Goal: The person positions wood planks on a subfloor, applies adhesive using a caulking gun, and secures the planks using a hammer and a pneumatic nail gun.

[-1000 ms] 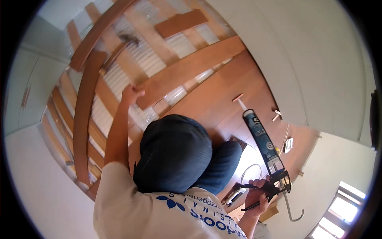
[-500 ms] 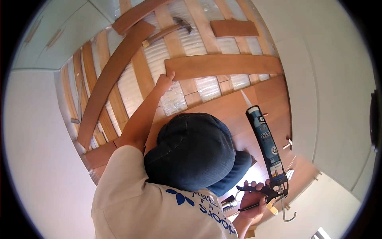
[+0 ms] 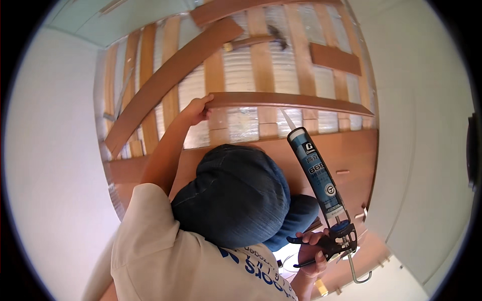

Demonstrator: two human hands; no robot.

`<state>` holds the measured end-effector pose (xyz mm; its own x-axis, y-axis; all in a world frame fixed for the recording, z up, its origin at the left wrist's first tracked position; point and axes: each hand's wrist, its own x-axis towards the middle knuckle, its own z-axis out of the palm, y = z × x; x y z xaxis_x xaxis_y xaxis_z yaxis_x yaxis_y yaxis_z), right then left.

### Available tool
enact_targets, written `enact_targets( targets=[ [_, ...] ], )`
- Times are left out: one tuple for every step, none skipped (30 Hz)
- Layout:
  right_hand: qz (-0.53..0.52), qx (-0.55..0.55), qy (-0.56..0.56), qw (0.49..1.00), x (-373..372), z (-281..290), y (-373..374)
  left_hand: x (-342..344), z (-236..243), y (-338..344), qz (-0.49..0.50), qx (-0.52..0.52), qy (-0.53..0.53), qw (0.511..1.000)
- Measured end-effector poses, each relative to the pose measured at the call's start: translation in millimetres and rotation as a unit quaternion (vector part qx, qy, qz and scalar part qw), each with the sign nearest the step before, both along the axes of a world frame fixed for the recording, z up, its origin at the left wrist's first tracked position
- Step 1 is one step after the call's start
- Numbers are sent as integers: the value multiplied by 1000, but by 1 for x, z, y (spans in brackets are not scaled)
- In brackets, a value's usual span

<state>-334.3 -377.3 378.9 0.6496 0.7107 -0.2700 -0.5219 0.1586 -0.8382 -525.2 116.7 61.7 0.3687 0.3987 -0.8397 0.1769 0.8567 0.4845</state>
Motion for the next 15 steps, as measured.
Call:
enact_targets(
  targets=[
    [15,2,6,1000,1,-2,6,-5,2,4,15,2,6,1000],
    [39,1,3,999,3,-5,12,-11,4,10,38,-8,-5,999],
    [64,2,-2,998,4,-9,17,-16,5,14,62,-15,-18,998],
    [85,0,-4,996,6,-15,21,-18,5,15,69,-8,-9,998],
    [109,2,-2,994,9,-21,27,-20,1,16,81,-6,-9,997],
    [128,-2,1,992,9,-22,35,-26,-5,15,66,-22,-27,997],
    [146,-7,3,989,8,-23,42,-32,-10,16,50,-37,-46,997],
    [155,-9,8,988,7,-24,48,-41,-14,19,6,-38,-51,998],
    [152,-14,12,988,7,-24,54,-44,-19,16,14,-40,-49,998],
    [149,-20,16,989,7,-24,59,-47,-24,13,-24,-30,-31,999],
    [155,-21,19,987,8,-22,60,-49,-29,11,-63,-20,-13,998],
    [147,-24,6,989,8,-19,60,-45,-34,6,-58,-9,-2,998],
    [139,-26,-3,990,7,-19,57,-51,-39,3,-54,-8,1,999],
    [147,-15,-21,989,12,-21,48,-58,-43,1,-63,7,-8,998],
    [146,-32,-40,988,10,-13,45,-66,-48,-10,-73,12,-17,997]
  ],
)
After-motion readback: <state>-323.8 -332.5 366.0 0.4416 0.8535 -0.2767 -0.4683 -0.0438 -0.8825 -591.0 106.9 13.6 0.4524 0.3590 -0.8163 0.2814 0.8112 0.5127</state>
